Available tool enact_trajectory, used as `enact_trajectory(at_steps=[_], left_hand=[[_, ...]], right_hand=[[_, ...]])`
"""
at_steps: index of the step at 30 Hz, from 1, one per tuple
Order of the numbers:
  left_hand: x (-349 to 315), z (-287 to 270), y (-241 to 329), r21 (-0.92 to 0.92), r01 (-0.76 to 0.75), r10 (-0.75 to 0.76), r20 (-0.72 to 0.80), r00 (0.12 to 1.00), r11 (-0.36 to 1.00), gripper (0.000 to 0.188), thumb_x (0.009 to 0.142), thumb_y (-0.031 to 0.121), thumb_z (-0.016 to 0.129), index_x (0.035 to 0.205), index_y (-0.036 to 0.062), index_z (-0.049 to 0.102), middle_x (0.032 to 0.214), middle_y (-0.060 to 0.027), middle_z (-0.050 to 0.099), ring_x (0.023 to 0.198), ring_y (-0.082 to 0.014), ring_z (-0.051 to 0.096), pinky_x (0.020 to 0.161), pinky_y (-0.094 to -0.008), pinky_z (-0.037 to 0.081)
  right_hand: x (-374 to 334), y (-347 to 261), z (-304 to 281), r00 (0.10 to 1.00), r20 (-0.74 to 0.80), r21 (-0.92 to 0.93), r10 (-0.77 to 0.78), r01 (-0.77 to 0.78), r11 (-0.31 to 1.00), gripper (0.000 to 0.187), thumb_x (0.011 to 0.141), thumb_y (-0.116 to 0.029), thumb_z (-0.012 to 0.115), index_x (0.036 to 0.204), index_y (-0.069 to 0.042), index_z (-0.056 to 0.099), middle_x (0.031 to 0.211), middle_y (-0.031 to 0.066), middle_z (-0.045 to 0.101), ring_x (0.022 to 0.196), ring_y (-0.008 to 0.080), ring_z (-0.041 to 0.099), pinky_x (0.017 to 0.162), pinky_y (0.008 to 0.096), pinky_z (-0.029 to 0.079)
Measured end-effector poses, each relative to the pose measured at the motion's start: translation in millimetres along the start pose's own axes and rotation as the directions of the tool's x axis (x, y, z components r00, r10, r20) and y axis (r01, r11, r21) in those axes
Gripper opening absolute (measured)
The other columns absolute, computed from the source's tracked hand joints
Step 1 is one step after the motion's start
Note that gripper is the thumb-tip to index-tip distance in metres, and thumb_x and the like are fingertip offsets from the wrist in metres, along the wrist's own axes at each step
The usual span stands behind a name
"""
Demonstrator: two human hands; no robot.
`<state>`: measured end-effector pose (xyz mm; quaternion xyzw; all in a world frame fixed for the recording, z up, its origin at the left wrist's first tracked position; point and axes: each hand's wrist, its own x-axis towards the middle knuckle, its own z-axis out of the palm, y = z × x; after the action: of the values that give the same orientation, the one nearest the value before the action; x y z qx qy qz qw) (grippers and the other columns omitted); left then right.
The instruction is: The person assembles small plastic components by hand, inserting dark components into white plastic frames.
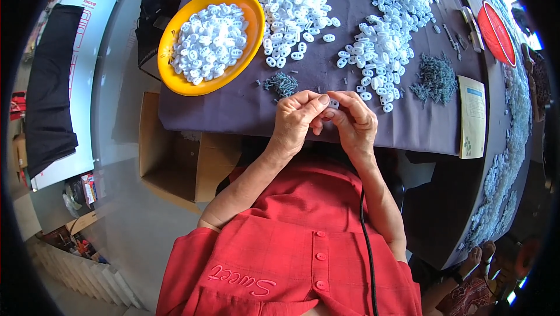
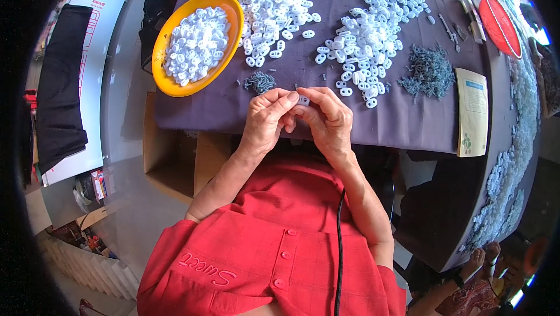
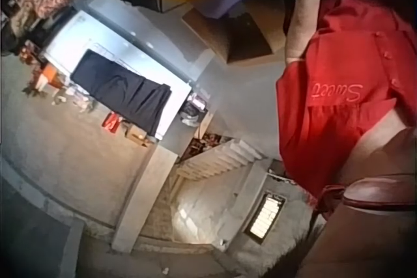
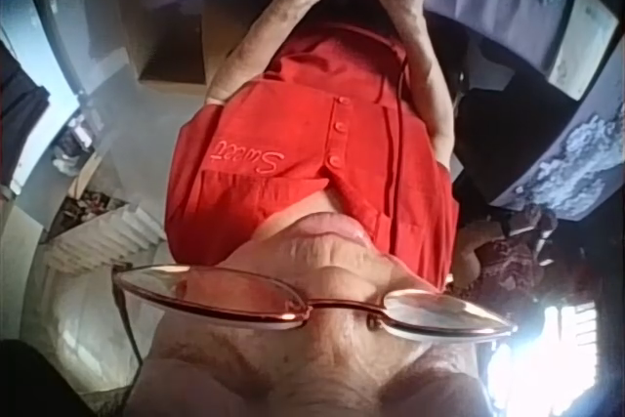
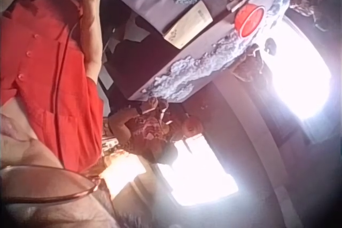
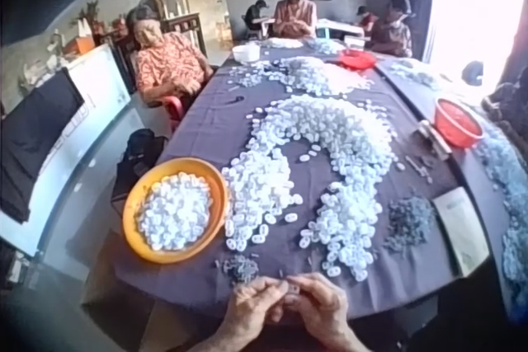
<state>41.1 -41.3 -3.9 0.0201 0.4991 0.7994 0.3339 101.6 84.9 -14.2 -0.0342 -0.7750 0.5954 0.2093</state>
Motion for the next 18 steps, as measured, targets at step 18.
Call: enact_trajectory(at_steps=[18], left_hand=[[2.7,5.3,1.2,-0.012,0.001,-0.002,-0.068,0.998,1.0,0.017,0.085,0.017,0.061,0.076,0.0023,0.062,0.065,-0.0033,0.062,0.046,-0.0046,0.049,0.042,-0.018,0.04]], right_hand=[[4.1,-1.4,-2.8,0.999,0.002,-0.001,-0.033,0.033,0.999,0.03,0.076,0.008,0.06,0.105,0.001,0.06,0.089,0.0081,0.06,0.076,0.0105,0.058,0.067,0.0207,0.045]])
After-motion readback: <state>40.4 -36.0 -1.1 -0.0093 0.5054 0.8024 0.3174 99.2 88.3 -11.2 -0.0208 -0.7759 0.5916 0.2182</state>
